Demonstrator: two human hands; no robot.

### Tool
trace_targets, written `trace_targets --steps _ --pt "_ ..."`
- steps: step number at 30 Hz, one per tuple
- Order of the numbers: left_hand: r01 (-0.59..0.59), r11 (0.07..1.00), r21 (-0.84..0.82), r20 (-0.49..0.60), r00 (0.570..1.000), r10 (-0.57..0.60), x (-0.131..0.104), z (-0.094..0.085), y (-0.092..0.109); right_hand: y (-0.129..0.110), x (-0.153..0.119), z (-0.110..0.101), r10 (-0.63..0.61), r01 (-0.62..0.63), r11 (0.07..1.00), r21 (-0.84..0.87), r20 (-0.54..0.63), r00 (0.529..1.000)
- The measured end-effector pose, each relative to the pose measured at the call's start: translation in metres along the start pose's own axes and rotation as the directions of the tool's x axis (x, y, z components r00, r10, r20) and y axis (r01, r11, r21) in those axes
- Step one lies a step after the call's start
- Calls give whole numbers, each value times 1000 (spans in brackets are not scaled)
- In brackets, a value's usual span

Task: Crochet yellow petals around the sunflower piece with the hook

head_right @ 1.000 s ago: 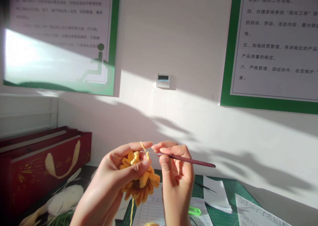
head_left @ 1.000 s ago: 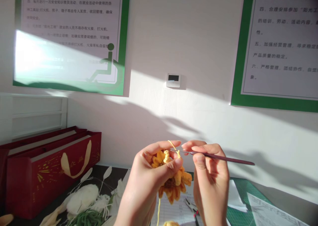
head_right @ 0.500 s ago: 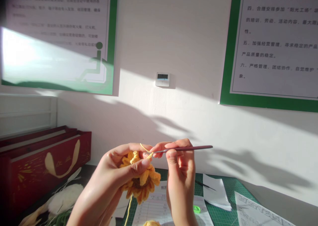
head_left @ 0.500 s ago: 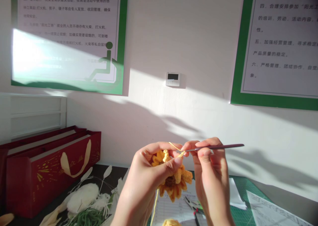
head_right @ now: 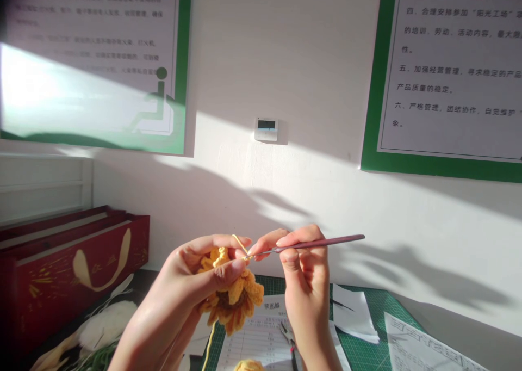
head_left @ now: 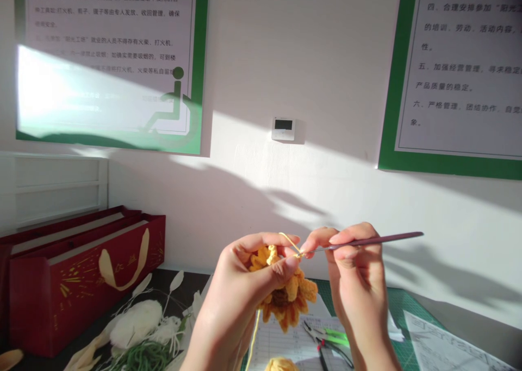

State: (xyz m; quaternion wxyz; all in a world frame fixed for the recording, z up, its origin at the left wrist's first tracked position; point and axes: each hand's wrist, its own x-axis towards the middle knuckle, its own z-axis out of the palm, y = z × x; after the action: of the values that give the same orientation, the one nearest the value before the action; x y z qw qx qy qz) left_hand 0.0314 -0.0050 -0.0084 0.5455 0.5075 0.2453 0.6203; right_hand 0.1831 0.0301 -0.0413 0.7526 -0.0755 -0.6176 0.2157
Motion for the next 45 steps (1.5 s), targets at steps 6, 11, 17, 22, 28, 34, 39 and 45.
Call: trace_targets --steps 6,11,17,22,28,34,39,45 --pt "14 1000 -9 -8 1000 -14 0 2 0 -8 5 -4 -68 73 996 -60 84 994" --pt "12 1000 11 -15 1000 -12 2 1 -1 -14 4 -9 -189 219 959 -179 172 967" --pt "2 1000 13 16 1000 -3 1 1 -1 -13 4 -13 -343 477 795 -375 371 863" --pt "53 998 -39 52 997 -51 -1 3 0 2 -5 -2 -391 459 797 -392 243 888" --pt "-195 921 338 178 974 141 8 -9 -1 8 -6 -1 -429 409 835 -368 31 903" --pt "-512 295 807 373 829 417 25 -29 -13 9 2 -16 -453 436 782 -446 74 889" --pt "-596 114 795 489 741 460 20 -28 -8 8 5 -20 -391 374 801 -466 66 918" --pt "-605 106 789 511 742 434 18 -27 2 6 5 -17 -377 364 831 -421 55 925"
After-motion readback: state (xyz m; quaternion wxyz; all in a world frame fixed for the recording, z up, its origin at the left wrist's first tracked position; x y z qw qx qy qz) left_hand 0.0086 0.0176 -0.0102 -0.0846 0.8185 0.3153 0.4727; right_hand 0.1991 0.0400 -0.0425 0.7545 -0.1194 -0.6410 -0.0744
